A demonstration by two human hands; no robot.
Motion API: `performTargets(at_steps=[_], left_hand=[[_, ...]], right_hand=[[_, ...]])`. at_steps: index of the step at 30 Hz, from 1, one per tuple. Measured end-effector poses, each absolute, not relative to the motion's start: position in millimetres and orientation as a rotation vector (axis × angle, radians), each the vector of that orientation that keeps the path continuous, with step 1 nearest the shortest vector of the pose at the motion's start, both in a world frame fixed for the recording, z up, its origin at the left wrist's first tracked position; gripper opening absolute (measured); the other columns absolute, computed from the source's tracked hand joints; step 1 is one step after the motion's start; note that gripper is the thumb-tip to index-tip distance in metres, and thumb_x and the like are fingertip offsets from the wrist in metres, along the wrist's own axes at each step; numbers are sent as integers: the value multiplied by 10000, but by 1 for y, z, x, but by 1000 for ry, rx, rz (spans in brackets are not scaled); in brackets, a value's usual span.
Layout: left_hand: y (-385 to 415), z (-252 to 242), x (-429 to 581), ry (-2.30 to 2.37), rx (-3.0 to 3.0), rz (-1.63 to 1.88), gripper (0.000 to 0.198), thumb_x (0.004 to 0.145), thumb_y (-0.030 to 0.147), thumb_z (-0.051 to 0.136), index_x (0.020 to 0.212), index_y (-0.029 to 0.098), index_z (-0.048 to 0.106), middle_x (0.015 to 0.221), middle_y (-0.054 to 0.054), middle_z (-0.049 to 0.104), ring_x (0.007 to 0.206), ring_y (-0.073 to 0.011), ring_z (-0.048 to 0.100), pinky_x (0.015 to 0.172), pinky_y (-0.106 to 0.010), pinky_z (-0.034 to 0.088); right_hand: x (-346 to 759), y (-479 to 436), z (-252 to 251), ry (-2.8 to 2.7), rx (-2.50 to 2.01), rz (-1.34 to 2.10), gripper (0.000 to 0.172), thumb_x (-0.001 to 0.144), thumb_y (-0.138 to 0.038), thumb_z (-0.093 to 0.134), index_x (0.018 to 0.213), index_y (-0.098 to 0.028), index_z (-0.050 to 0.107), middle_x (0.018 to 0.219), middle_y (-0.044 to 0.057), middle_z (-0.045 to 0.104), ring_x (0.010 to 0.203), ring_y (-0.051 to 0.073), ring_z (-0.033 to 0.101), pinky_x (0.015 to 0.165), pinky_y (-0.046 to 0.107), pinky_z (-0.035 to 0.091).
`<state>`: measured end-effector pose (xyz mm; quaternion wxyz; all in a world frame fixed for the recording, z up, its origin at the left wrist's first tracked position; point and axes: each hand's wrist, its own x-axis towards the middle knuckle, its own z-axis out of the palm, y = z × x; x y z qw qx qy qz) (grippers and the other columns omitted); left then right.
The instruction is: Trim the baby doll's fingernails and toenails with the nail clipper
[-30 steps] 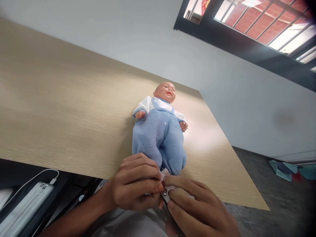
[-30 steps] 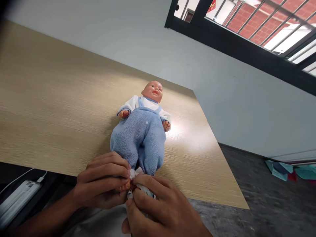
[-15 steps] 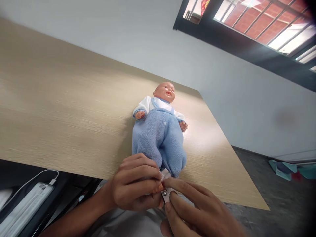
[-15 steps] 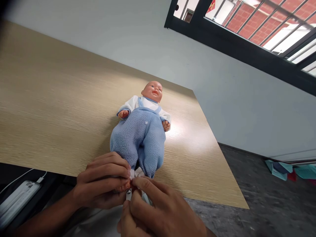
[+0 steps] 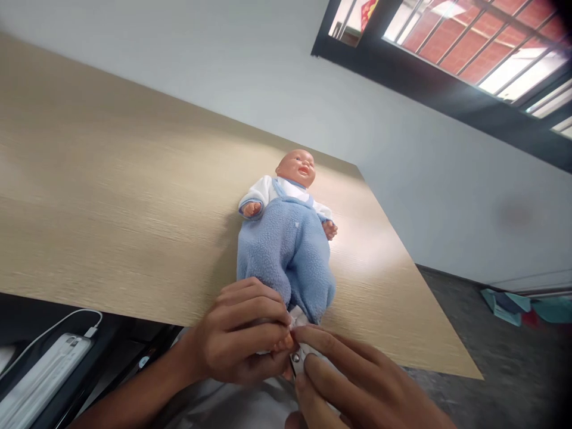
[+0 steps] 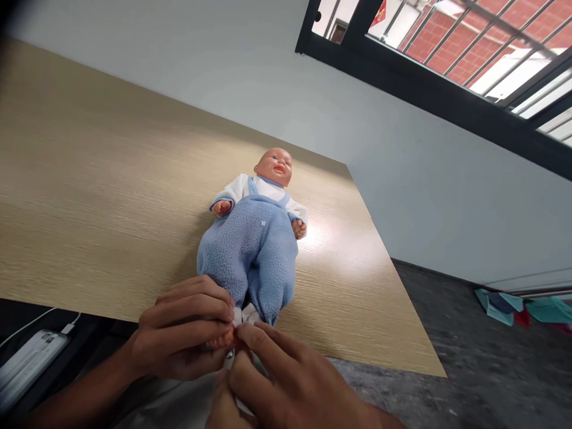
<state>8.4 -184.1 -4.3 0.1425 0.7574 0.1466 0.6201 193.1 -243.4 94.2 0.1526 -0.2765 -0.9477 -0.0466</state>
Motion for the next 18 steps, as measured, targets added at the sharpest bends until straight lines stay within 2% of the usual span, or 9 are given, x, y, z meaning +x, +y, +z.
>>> performTargets(at_steps=[5, 9, 13, 18], left_hand=[[-183, 1, 2, 465, 2237, 1729, 93, 840, 163, 708, 825, 210, 629, 841, 17, 733, 767, -139, 715, 699, -272, 620], [-182, 0, 2, 438, 2237, 1743, 82, 833, 187, 722, 848, 208, 644, 843, 6, 745, 767, -153, 730, 701, -277, 628], [-181, 1, 2, 432, 2268, 1727, 65, 858, 180, 691, 821, 202, 642, 807, 4, 751, 756, -154, 731, 685, -284, 618], [-179, 6, 2, 418, 2292, 1735, 108, 905, 188, 641, 798, 178, 649, 763, -20, 748, 745, -157, 728, 669, -281, 605]], right_hand=[[196, -244, 93, -2640, -803, -150, 133, 985, -145, 532, 1004, -183, 659, 876, 28, 782, 1061, 228, 738, 860, 320, 639], [195, -243, 92, -2662, -791, -194, 223, 946, -34, 503, 1002, -182, 659, 934, 25, 789, 1037, 217, 744, 881, 313, 628], [195, -242, 90, -2647, -767, -175, 198, 923, -41, 566, 980, -201, 666, 935, 25, 781, 1063, 197, 731, 918, 293, 614], [194, -246, 87, -2694, -796, -245, 175, 917, -73, 598, 937, -236, 659, 977, 20, 770, 1072, 201, 721, 897, 302, 619]])
